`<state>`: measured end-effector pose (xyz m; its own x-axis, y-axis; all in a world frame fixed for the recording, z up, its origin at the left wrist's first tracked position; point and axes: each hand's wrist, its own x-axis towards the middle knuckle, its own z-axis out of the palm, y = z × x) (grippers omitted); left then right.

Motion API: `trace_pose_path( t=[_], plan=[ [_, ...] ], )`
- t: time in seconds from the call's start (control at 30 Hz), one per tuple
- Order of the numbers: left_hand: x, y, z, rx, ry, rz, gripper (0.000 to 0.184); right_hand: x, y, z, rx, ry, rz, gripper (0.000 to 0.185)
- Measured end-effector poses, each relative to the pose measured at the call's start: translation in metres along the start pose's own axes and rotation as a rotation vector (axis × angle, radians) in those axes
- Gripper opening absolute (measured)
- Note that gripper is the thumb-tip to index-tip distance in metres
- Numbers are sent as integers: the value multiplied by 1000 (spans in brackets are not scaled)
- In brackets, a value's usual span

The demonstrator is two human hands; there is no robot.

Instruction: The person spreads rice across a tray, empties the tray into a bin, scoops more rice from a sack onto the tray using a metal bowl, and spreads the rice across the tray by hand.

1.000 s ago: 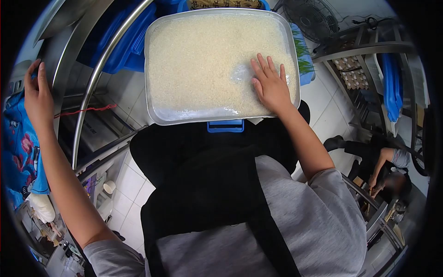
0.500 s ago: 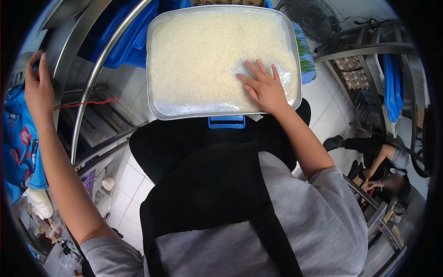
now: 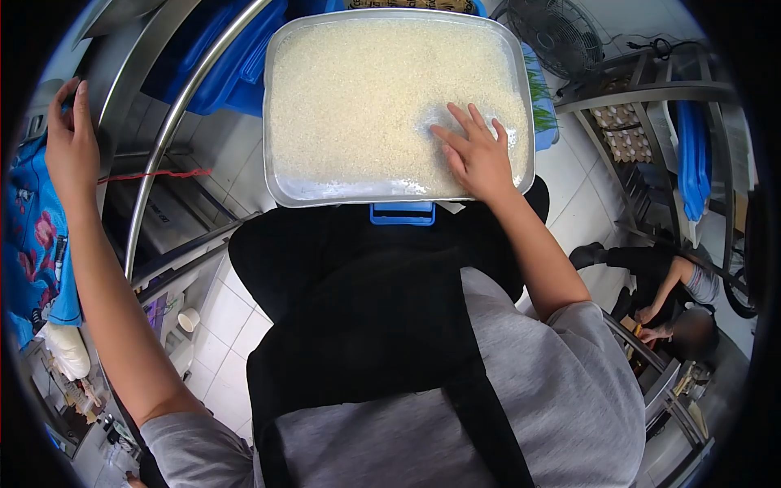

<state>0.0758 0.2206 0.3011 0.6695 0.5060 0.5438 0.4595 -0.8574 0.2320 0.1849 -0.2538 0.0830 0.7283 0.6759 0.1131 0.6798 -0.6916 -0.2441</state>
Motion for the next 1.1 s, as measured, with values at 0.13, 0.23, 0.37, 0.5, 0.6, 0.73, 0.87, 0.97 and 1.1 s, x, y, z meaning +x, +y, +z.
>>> trace_pose_path(
  t=[0.13,0.23,0.37,0.5,0.6,0.73,0.87,0.97,1.1],
  plan=[
    [0,-1,1,-17,17,13,37,0,-6,2,4,-28,-36,32],
    [-1,1,1,-16,49,43,42,3,-9,2,10,-37,-36,30],
    [-3,7,-1,-18,40,9,43,8,-10,0,-14,-24,-31,26],
    [-7,18,-6,-71,37,-11,39,20,-4,5,-10,57,-33,19],
    [-9,28,-11,-15,32,-10,37,33,-9,4,-61,74,-61,12],
    [-12,34,-14,-66,6,-50,36,42,-18,11,-134,87,-54,3],
    [-14,36,-17,-70,29,-34,35,47,-22,18,-176,83,-34,5],
    [-14,38,-19,-72,33,-40,36,48,-17,28,-173,54,12,4],
    [-15,37,-21,-65,16,-32,37,75,-23,-4,54,116,60,9]
  ],
)
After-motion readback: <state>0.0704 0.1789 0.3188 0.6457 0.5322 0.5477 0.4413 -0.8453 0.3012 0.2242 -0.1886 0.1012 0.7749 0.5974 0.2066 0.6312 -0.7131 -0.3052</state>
